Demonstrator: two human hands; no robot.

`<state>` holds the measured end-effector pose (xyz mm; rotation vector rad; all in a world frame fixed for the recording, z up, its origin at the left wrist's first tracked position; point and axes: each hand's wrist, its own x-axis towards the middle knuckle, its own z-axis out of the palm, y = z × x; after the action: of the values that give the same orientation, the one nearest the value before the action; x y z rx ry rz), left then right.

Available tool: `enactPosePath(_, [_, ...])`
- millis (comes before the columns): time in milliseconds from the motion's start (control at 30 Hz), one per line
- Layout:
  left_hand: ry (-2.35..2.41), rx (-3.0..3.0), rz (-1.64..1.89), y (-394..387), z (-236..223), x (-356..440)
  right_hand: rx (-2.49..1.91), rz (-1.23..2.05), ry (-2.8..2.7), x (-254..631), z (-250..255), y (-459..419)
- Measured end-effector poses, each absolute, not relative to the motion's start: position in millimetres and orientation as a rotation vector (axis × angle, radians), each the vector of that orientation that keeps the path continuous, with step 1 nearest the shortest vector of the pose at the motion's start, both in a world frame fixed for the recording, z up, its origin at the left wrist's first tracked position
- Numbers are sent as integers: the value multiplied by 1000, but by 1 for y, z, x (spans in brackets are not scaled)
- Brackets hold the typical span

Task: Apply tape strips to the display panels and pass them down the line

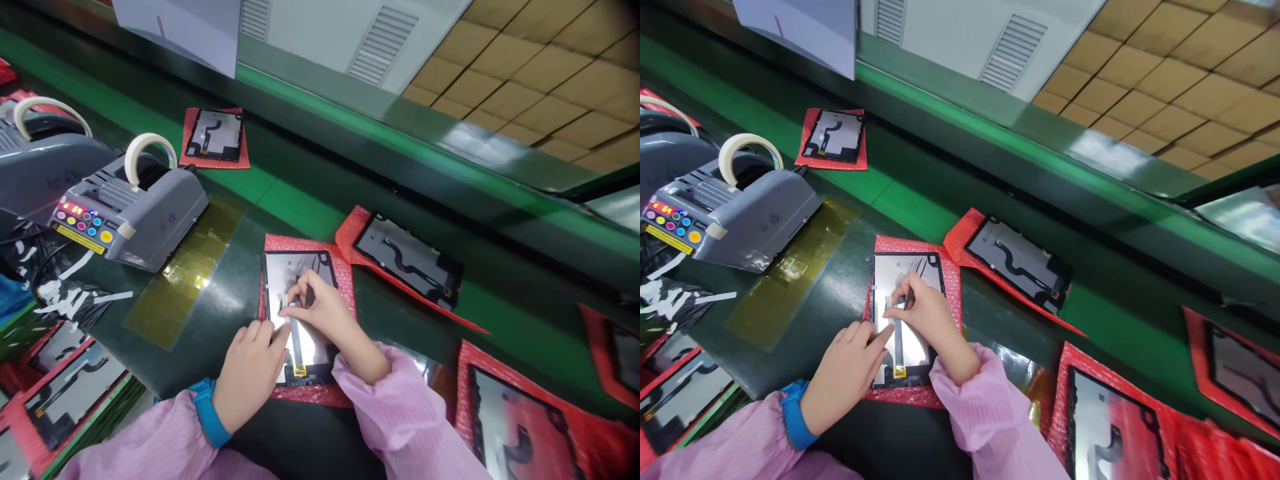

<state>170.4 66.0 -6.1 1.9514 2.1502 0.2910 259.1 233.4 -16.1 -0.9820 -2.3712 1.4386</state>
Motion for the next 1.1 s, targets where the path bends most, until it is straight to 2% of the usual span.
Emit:
enactPosePath(233, [2193,1978,440,58,-12,169,-1277,941,-1931,263,-13,266])
enactPosePath(333, [1978,2150,467,53,-19,167,-1490,810,-1798,296,-9,273])
enactPosePath(467, [1825,2260,327,59,-25,166,-1532,725,-1964,321,0,260])
enactPosePath(667, [1955,2241,321,82,-27,158,-1446,-9,-2577,322,19,301])
enactPosePath(933, [1972,2261,363,86,-31,153,-1573,-81,-2760,312,5,365])
enactPosePath(1100, [1968,2029,585,132,-28,152,-1645,-193,-2687,313,33,389])
